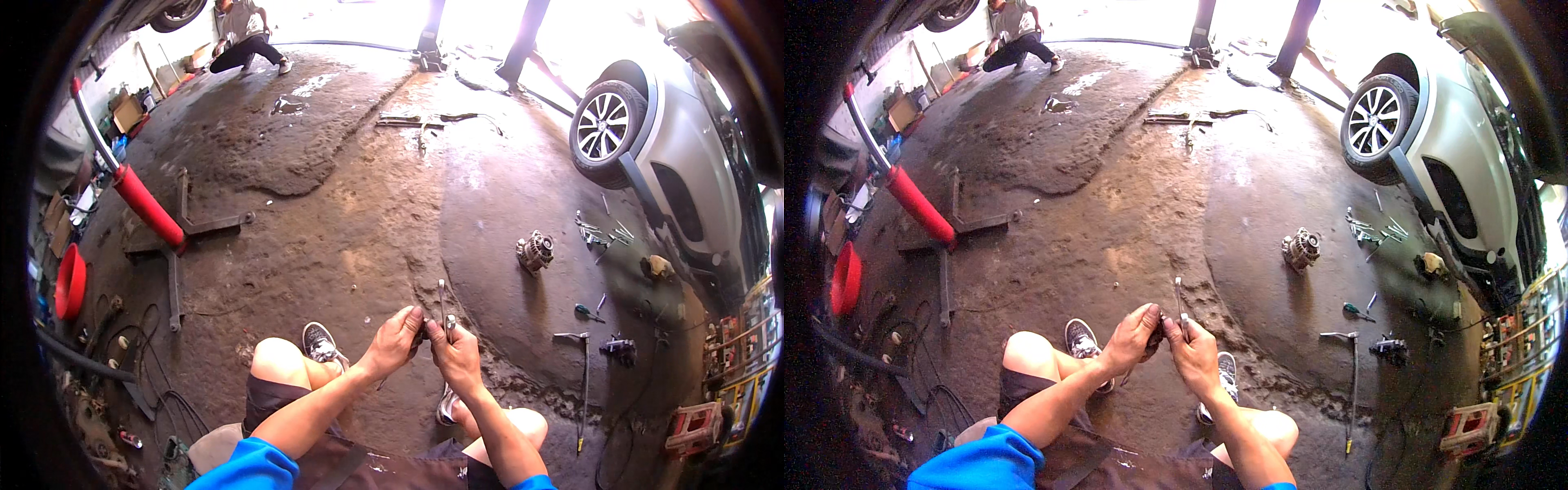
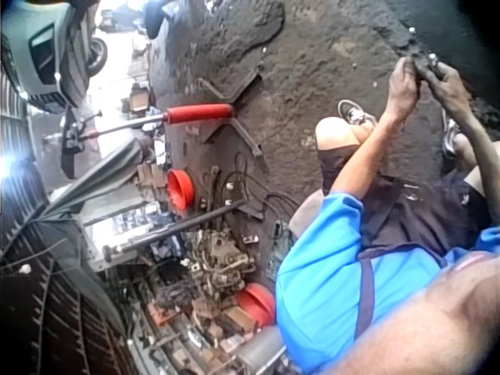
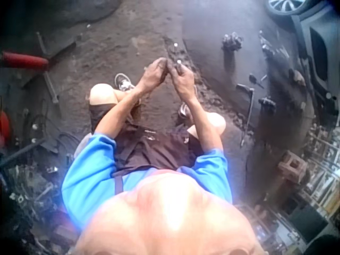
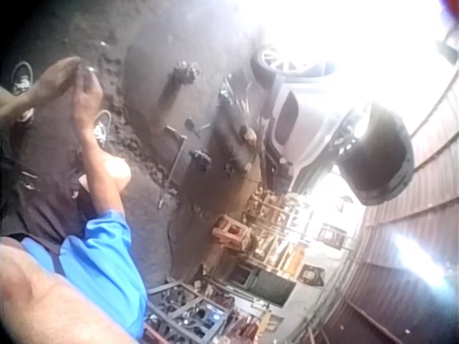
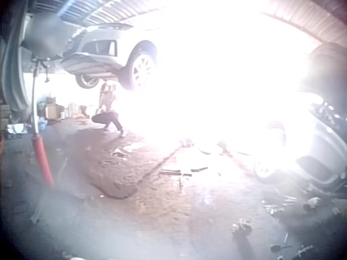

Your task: The person sits on a low stool in a service bay and manipulates a small mechanical component by hand, using a wrench to work on a bolt and using their fingers to clean the threads.

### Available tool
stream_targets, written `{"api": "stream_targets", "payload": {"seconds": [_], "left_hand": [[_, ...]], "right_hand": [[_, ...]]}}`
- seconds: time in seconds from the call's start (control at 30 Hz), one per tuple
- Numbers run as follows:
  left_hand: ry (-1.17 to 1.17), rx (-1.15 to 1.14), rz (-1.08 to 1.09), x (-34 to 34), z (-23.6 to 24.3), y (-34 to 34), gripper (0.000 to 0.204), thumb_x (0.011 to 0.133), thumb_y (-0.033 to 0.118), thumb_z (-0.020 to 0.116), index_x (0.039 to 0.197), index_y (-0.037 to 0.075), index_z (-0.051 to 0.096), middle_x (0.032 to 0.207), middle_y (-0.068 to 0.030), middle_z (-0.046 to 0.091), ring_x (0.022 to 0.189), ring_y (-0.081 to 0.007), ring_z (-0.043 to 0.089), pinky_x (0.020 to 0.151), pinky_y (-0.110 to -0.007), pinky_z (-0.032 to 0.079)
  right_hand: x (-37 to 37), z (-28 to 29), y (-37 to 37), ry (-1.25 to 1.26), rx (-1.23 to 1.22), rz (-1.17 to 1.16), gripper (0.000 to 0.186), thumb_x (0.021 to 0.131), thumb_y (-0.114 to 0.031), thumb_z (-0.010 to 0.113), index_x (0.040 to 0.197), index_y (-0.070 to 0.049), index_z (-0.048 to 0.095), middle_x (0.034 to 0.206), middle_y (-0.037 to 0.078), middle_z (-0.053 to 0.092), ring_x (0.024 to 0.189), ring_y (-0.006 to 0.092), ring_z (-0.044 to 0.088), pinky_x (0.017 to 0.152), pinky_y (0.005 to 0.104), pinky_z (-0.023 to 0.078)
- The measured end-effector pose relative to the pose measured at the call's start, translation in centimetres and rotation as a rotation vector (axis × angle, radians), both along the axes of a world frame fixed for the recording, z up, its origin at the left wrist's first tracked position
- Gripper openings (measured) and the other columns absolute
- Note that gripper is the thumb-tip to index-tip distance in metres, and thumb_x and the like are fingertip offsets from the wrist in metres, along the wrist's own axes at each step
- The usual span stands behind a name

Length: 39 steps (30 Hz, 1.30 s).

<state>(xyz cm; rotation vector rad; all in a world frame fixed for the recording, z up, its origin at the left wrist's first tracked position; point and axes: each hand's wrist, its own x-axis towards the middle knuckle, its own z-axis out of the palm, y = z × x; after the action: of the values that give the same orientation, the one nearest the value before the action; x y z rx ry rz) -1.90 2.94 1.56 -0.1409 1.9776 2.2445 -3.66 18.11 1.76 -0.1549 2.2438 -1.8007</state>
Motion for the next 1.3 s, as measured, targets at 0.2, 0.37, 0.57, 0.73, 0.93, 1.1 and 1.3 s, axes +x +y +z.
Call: {"api": "stream_targets", "payload": {"seconds": [0.2,0.37,0.57,0.73,0.93,1.1,1.3], "left_hand": [[-0.063,0.280,0.055,-1.1,-0.4,-1.0,0.031,0.100,0.039,0.048,0.089,0.011,0.050,0.065,0.0035,0.045,0.049,-0.0056,0.038,0.041,-0.022,0.030],[-0.092,0.332,0.024,-0.3,-0.8,-1.2,0.026,0.100,0.034,0.052,0.089,0.011,0.052,0.066,0.0056,0.046,0.051,-0.0029,0.038,0.042,-0.021,0.029],[0.062,0.252,0.155,-1.1,-0.6,-1.4,0.020,0.101,0.027,0.052,0.091,0.009,0.052,0.069,0.0072,0.046,0.053,-0.0026,0.036,0.046,-0.021,0.030],[0.465,-0.375,0.287,-1.0,-0.6,-1.8,0.018,0.098,0.023,0.055,0.096,0.005,0.052,0.068,-0.0028,0.052,0.055,-0.0106,0.048,0.050,-0.029,0.040],[0.520,-0.624,0.219,-0.8,-0.1,-2.5,0.020,0.097,0.022,0.057,0.097,0.003,0.052,0.072,-0.0117,0.059,0.060,-0.0216,0.059,0.056,-0.035,0.047],[0.056,0.109,0.178,-0.8,-1.4,-1.6,0.025,0.101,0.031,0.050,0.094,0.007,0.053,0.064,0.0034,0.045,0.051,-0.0076,0.041,0.042,-0.024,0.034],[-0.191,0.625,0.008,-1.0,-0.1,-2.8,0.029,0.102,0.037,0.047,0.089,0.011,0.051,0.062,0.0060,0.035,0.048,-0.0037,0.033,0.038,-0.019,0.024]], "right_hand": [[0.9,-0.3,0.6,-0.222,-0.207,0.022,0.034,0.099,-0.034,0.055,0.089,-0.003,0.063,0.058,-0.007,0.046,0.049,0.0032,0.041,0.043,0.0228,0.031],[1.0,-0.2,-1.1,-0.091,-0.172,0.061,0.027,0.101,-0.028,0.052,0.089,-0.005,0.059,0.058,-0.007,0.043,0.045,0.0028,0.036,0.040,0.0221,0.026],[1.2,1.1,0.6,-0.142,-0.018,0.126,0.030,0.102,-0.027,0.049,0.099,-0.001,0.064,0.058,-0.005,0.047,0.051,0.0050,0.044,0.046,0.0248,0.035],[2.0,1.1,0.2,-0.184,-0.057,0.220,0.027,0.102,-0.023,0.050,0.109,0.000,0.061,0.062,-0.008,0.040,0.049,0.0018,0.034,0.044,0.0207,0.027],[2.0,2.3,0.7,0.045,0.169,0.288,0.021,0.100,-0.017,0.052,0.107,0.000,0.062,0.062,-0.001,0.047,0.049,0.0063,0.041,0.045,0.0262,0.034],[3.2,0.5,-0.8,0.322,0.408,0.210,0.024,0.092,-0.010,0.056,0.114,-0.001,0.053,0.075,0.021,0.061,0.066,0.0356,0.063,0.059,0.0442,0.048],[1.1,-0.1,-0.6,0.586,0.536,0.226,0.031,0.084,-0.010,0.061,0.113,-0.005,0.051,0.085,0.018,0.065,0.079,0.0375,0.065,0.065,0.0476,0.050]]}}
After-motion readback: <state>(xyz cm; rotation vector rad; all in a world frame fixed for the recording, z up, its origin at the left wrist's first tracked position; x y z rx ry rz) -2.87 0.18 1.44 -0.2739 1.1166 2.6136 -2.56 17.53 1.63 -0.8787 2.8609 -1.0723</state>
